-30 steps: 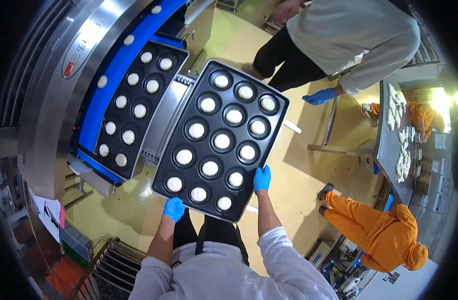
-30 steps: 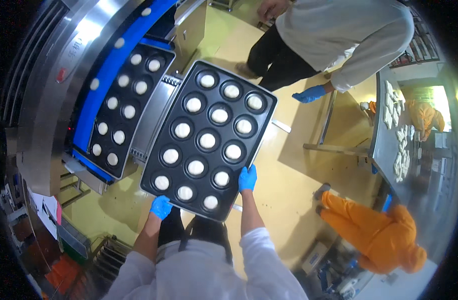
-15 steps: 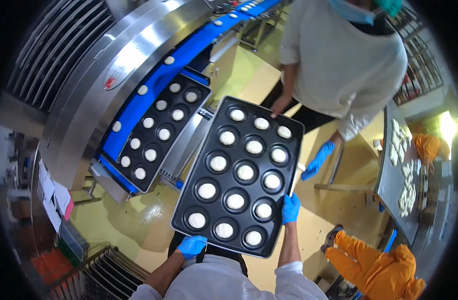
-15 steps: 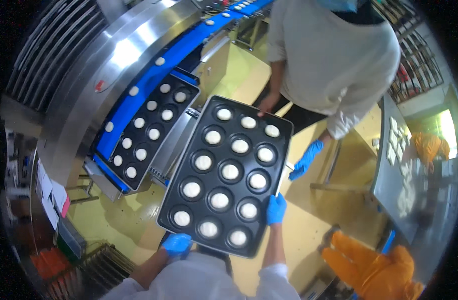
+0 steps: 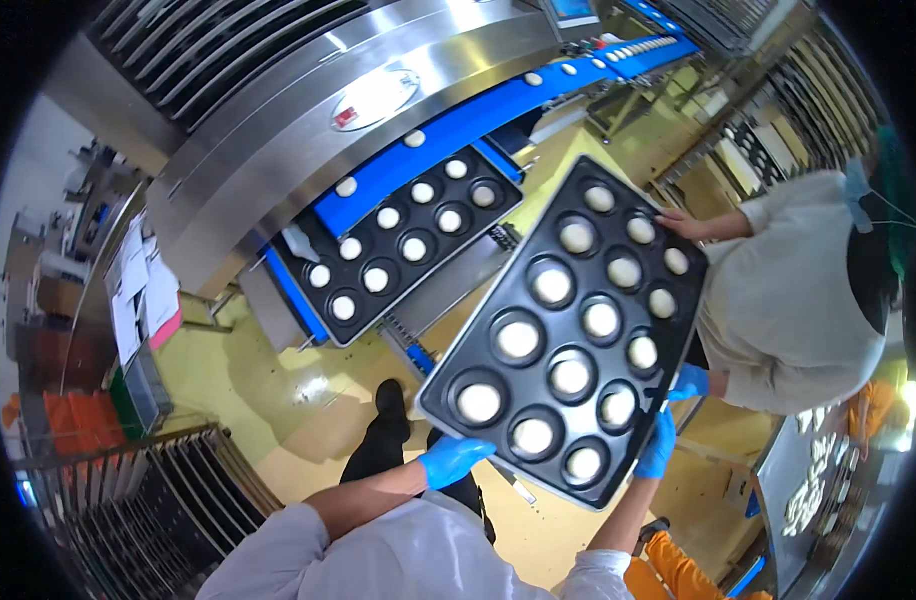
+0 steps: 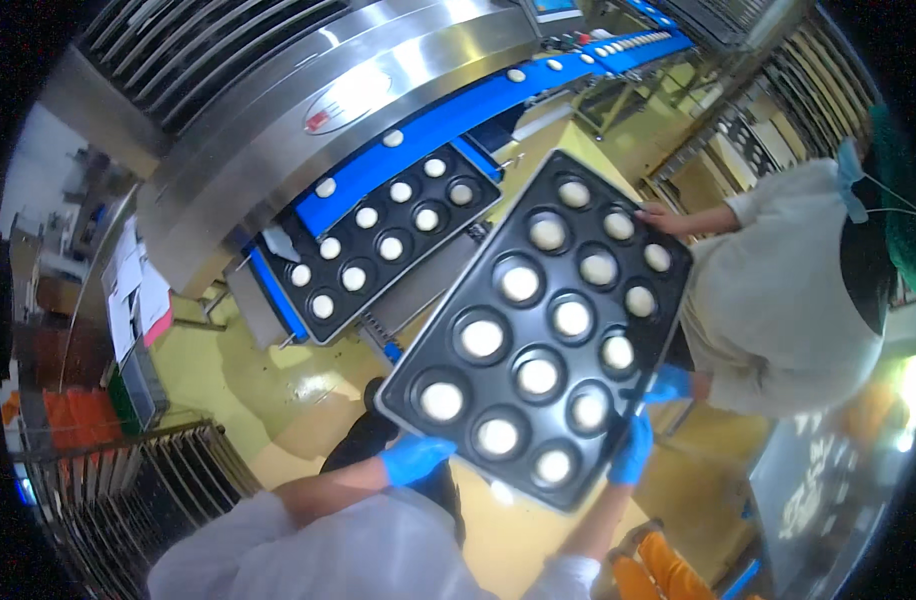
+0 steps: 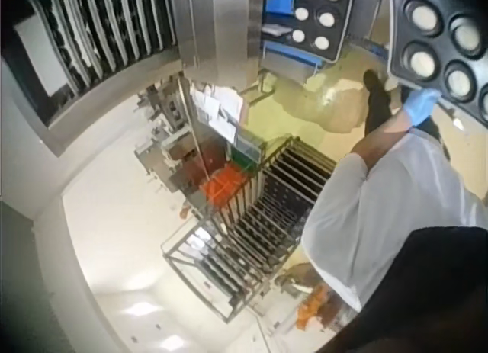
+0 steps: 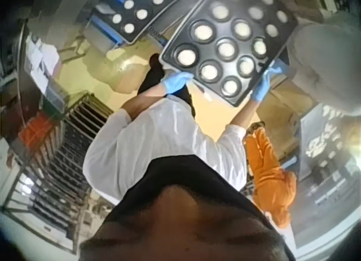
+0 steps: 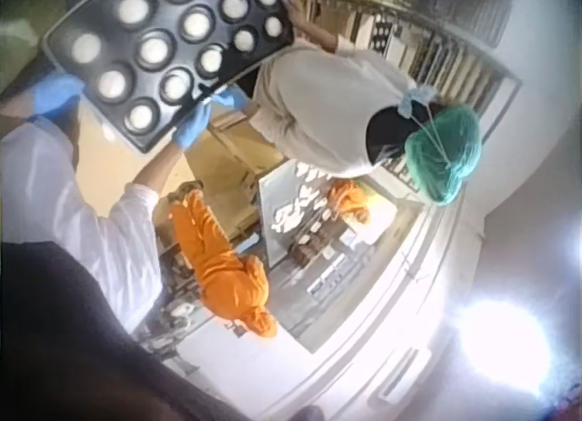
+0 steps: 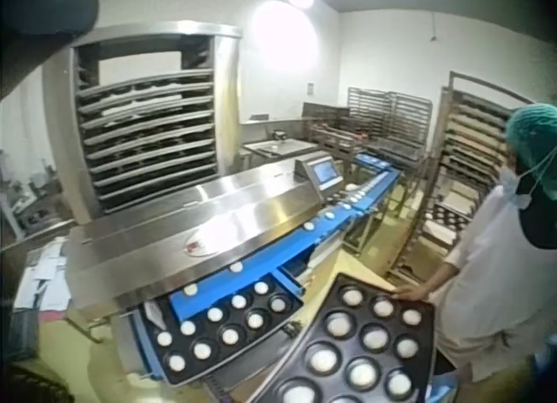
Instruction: The person takes empty baking trays from a rack and places them on a machine that deposits dough balls into the tray slots.
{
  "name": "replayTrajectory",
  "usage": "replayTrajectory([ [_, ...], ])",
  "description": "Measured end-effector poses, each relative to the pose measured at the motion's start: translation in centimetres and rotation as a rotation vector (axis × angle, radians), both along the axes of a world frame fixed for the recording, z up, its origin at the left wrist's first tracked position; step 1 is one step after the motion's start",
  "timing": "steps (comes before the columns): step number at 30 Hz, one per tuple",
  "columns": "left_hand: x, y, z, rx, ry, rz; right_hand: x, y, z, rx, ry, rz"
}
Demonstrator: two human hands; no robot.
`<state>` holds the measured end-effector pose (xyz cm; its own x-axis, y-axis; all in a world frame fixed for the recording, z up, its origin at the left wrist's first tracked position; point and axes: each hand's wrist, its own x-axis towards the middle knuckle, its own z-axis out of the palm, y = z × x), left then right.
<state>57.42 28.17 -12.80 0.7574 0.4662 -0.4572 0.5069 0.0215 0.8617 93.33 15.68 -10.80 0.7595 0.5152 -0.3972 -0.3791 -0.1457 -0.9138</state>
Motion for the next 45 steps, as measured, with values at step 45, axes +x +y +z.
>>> replayTrajectory([
  [45, -26.2, 14.5, -13.1, -0.855, -0.058, 1.379, -28.0, 48.5, -19.7, -0.04, -1.086, 0.957],
])
